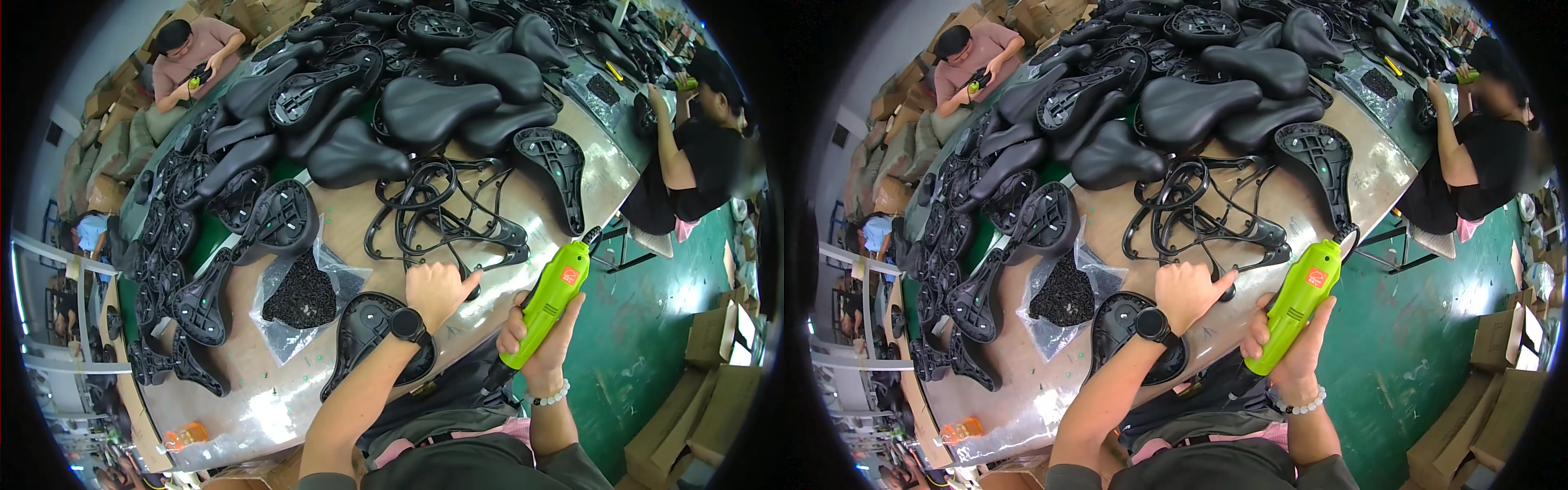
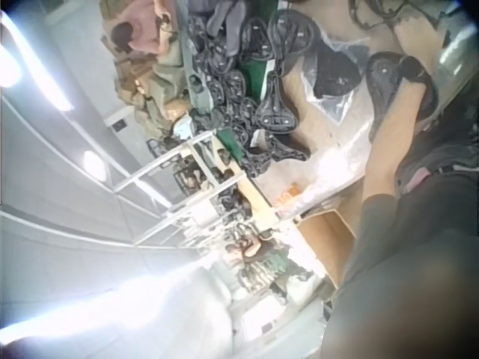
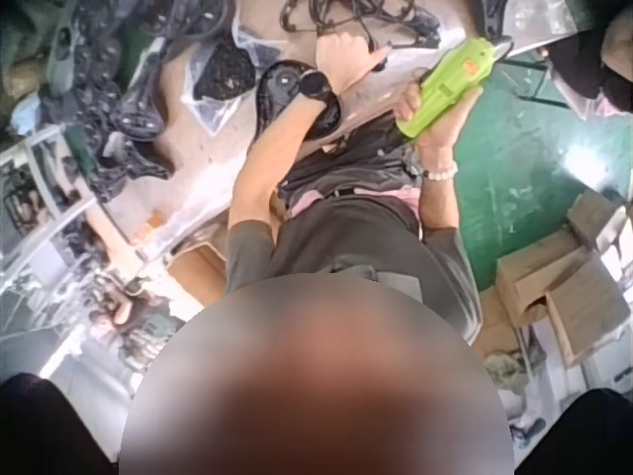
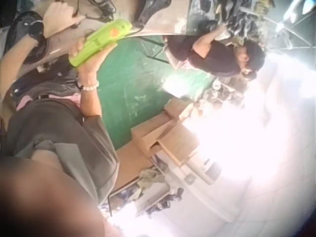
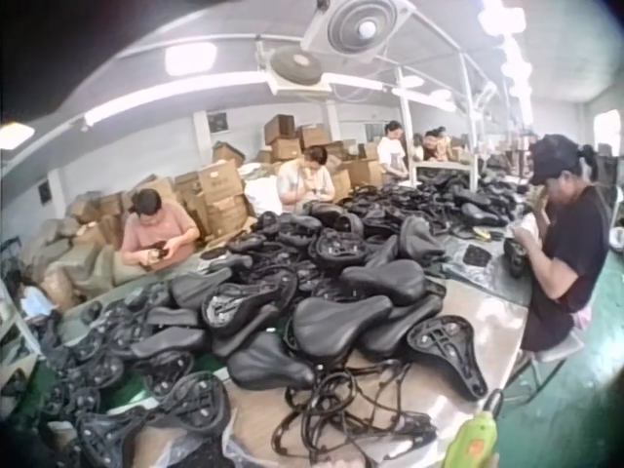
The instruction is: Assembling bicycle seats by inserting components and securing them with an electric screwdriver.
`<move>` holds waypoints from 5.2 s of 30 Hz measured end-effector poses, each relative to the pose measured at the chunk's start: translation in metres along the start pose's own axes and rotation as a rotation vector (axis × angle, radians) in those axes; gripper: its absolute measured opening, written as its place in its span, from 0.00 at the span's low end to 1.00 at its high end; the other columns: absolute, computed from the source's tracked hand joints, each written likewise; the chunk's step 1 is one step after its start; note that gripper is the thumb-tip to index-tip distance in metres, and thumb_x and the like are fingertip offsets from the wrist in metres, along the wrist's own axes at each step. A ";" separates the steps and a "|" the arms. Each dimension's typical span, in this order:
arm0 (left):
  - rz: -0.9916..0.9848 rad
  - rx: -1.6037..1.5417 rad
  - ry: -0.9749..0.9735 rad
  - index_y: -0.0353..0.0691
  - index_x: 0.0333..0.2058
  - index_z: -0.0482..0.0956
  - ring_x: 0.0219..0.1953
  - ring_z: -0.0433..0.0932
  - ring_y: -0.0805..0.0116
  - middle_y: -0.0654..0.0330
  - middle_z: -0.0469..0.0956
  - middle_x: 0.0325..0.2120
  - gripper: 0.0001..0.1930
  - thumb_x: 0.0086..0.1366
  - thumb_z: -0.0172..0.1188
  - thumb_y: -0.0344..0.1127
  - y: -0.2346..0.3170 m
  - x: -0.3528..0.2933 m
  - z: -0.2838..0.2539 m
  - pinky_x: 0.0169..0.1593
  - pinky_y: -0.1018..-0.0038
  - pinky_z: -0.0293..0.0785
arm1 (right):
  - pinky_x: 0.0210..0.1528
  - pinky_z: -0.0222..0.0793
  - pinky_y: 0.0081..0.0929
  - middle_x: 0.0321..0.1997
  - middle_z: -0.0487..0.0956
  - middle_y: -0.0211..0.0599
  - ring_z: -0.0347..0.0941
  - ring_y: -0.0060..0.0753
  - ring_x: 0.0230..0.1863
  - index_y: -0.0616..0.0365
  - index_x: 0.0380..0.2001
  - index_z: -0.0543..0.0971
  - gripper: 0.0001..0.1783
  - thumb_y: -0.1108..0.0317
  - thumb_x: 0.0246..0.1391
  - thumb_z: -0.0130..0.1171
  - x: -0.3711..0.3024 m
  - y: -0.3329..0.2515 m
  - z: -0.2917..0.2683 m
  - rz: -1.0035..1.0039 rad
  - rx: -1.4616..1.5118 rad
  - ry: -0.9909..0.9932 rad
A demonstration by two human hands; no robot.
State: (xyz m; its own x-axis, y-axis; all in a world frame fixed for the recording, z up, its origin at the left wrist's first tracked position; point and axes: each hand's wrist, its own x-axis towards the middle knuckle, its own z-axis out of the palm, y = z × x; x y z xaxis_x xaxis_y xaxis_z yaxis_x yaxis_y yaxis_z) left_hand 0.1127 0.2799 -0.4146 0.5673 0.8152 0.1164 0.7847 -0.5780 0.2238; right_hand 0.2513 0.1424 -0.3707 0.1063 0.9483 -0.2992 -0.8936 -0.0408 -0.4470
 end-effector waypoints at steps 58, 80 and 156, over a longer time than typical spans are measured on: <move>-0.527 -0.640 0.393 0.35 0.53 0.75 0.52 0.77 0.49 0.50 0.77 0.53 0.31 0.52 0.74 0.40 -0.104 -0.312 -0.015 0.54 0.61 0.76 | 0.39 0.72 0.28 0.31 0.80 0.36 0.74 0.27 0.32 0.66 0.47 0.77 0.24 0.70 0.45 0.70 0.040 0.096 0.038 -0.116 -1.730 0.051; -0.342 -0.824 0.479 0.38 0.54 0.74 0.55 0.76 0.52 0.53 0.77 0.53 0.30 0.54 0.72 0.42 -0.125 -0.289 -0.001 0.56 0.63 0.75 | 0.30 0.72 0.38 0.29 0.76 0.40 0.74 0.40 0.26 0.57 0.50 0.69 0.39 0.34 0.51 0.62 -0.005 0.205 0.144 -0.291 -0.663 -0.965; -0.346 -0.003 0.463 0.36 0.41 0.78 0.40 0.73 0.54 0.54 0.74 0.34 0.10 0.61 0.61 0.31 -0.226 -0.143 -0.028 0.43 0.62 0.73 | 0.25 0.70 0.27 0.27 0.72 0.36 0.71 0.31 0.22 0.67 0.54 0.67 0.52 0.24 0.49 0.56 0.013 0.047 0.053 -0.205 -0.796 -0.090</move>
State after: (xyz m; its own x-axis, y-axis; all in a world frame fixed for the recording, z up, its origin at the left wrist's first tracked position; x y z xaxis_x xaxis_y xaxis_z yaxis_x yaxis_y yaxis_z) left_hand -0.1523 0.2948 -0.4548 0.1087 0.8879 0.4469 0.9041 -0.2752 0.3269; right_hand 0.1873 0.1693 -0.3516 0.1684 0.9813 -0.0934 -0.2803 -0.0432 -0.9590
